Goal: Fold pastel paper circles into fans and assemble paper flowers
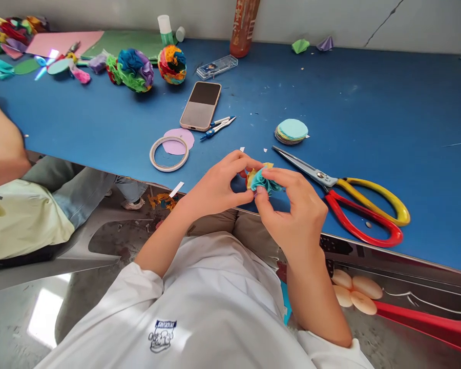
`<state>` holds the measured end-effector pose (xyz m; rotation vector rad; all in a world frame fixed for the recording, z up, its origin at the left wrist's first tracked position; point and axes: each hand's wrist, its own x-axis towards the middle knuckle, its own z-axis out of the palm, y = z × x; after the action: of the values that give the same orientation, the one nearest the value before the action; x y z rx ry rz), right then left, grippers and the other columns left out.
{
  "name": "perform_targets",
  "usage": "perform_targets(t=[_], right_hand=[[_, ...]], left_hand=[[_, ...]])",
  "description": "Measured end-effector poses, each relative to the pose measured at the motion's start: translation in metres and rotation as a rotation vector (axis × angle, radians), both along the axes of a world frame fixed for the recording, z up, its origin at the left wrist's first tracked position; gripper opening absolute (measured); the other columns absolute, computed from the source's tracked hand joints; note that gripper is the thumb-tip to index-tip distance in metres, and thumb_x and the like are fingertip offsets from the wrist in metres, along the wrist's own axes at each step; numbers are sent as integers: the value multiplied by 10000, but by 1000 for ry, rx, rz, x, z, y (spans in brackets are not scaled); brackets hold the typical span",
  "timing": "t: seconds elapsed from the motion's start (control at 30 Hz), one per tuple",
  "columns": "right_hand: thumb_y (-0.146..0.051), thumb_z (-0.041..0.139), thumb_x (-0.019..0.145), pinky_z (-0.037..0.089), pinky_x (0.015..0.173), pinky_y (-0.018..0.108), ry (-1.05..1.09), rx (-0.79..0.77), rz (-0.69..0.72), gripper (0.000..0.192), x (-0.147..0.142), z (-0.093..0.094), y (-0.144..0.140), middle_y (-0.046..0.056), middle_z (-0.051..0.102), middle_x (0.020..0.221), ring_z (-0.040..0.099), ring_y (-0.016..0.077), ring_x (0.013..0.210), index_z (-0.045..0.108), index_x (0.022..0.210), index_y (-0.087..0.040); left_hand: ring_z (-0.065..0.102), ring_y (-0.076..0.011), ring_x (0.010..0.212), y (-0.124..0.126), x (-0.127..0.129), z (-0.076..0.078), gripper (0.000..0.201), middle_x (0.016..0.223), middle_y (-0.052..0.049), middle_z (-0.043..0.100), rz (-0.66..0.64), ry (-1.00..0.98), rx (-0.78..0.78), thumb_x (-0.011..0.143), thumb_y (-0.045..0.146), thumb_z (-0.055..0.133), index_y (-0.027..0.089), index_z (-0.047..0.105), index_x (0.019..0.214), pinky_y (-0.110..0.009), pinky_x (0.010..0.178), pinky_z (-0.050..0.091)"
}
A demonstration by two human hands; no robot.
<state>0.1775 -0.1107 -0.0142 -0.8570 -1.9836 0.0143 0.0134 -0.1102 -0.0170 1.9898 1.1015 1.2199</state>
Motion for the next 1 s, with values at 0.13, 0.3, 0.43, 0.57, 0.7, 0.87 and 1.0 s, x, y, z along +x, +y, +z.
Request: perform_targets(t=[0.13, 0.3, 0.43, 0.57, 0.7, 0.87, 1.0], right_hand=[[-94, 601, 806, 565, 841, 379, -7, -36, 13, 269, -1, 1, 0, 64, 726, 1033, 690, 227, 973, 606, 1032, -239], [-89, 596, 805, 562, 851, 392, -21, -55, 32, 285, 0, 2, 1, 58, 724, 1053, 683, 236, 999, 614, 1041, -248], [-75, 595, 799, 561, 855, 380, -48, -32, 38, 280, 0, 0, 2, 65, 731, 1035, 687, 231, 986, 614, 1031, -230], [-82, 584, 809, 559, 863, 373, -62, -27, 13, 265, -1, -1, 2, 66, 732, 1047, 687, 225, 988, 613, 1028, -227], [-100, 569, 829, 554, 880, 376, -75, -44, 2, 260, 0, -3, 2, 68, 727, 1077, 682, 222, 1008, 618, 1051, -226], [-150, 552, 869, 527, 941, 387, -97, -98, 36, 290, 5, -4, -1, 90, 703, 1161, 656, 230, 1083, 623, 1143, -210], [-161, 447, 928, 498, 989, 367, -47, -238, 81, 391, 10, -3, -6, 65, 661, 1262, 620, 211, 1160, 574, 1292, -228]], left_hand=[[573, -145, 879, 0, -1, 0, 320, 1021, -46, 585, 11, 14, -10, 771, 151, 632, 197, 614, 1087, -295, 828, 517], [573, -142, 884, -1, -1, 0, 342, 1028, -42, 589, 14, 5, -17, 771, 141, 621, 202, 608, 1107, -289, 833, 521], [563, -133, 890, 0, -1, 0, 443, 1003, -32, 586, 15, 0, -18, 781, 142, 614, 216, 564, 1216, -291, 873, 516], [557, -127, 889, 0, 0, -1, 450, 1011, -32, 576, 15, 1, -21, 789, 153, 618, 222, 566, 1231, -292, 870, 517], [555, -134, 896, 0, 0, -1, 452, 1009, -42, 577, 18, 5, -18, 785, 153, 625, 193, 572, 1232, -295, 868, 515], [565, -149, 903, -1, -1, 0, 460, 1074, -43, 587, 21, 43, -45, 783, 181, 629, 236, 572, 1236, -315, 865, 512], [574, -168, 945, -1, -2, 1, 484, 1106, -47, 583, 11, 38, -71, 764, 219, 675, 245, 572, 1236, -333, 892, 512]])
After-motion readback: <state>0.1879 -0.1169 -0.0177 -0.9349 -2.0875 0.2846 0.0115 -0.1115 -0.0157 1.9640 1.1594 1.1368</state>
